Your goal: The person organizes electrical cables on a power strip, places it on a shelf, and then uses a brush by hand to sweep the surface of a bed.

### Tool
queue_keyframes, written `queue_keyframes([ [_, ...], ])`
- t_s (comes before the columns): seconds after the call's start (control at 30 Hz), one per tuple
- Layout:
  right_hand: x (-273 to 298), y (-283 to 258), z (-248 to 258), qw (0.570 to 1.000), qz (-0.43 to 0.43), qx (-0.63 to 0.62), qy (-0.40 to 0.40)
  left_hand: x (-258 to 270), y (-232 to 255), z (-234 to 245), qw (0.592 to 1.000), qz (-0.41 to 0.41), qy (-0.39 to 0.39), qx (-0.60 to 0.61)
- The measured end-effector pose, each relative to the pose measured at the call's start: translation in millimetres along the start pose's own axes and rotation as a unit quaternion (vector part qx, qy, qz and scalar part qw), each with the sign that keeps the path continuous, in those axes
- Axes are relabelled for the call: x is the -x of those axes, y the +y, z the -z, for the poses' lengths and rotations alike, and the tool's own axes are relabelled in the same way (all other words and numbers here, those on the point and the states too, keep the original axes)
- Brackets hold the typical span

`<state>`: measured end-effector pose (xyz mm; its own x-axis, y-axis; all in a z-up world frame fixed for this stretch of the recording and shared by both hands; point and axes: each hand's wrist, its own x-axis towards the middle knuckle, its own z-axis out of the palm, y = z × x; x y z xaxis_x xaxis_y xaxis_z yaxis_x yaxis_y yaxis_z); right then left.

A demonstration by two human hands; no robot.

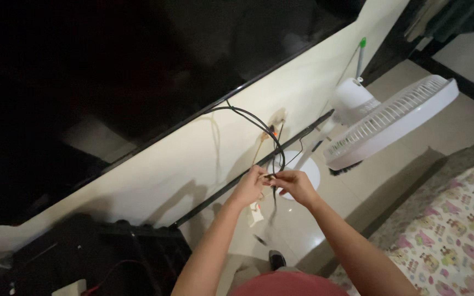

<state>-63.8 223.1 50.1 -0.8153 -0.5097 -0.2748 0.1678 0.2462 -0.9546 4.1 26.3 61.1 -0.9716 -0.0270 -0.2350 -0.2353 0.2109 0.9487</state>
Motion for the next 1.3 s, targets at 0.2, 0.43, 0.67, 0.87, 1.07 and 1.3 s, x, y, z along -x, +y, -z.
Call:
queue_keyframes([
  [0.2, -3, -28, -12, 0.965, 0.161, 0.205, 0.036, 13, -5, 13, 0.966, -0.153, 0.107, -0.176],
  [0.43, -16, -63, -13, 0.962, 0.146, 0.225, -0.052, 21, 25, 36, 0.978, -0.101, 0.085, -0.159],
  [0.67, -14, -95, 6, 0.761, 0.233, 0.602, 0.065, 15, -4, 40, 0.986, -0.071, 0.102, -0.115],
  [0.87, -20, -92, 14, 0.964, 0.116, 0.139, 0.197, 28, 16, 34, 0.995, 0.013, 0.08, -0.059],
  [1.07, -6, -96, 24, 0.912, 0.229, 0.239, 0.241, 19, -12, 24, 0.995, -0.017, 0.103, -0.004],
  [1.3, 33, -151, 18, 0.784, 0.31, 0.497, 0.203, 1, -65, 26, 0.99, 0.091, 0.075, 0.074],
])
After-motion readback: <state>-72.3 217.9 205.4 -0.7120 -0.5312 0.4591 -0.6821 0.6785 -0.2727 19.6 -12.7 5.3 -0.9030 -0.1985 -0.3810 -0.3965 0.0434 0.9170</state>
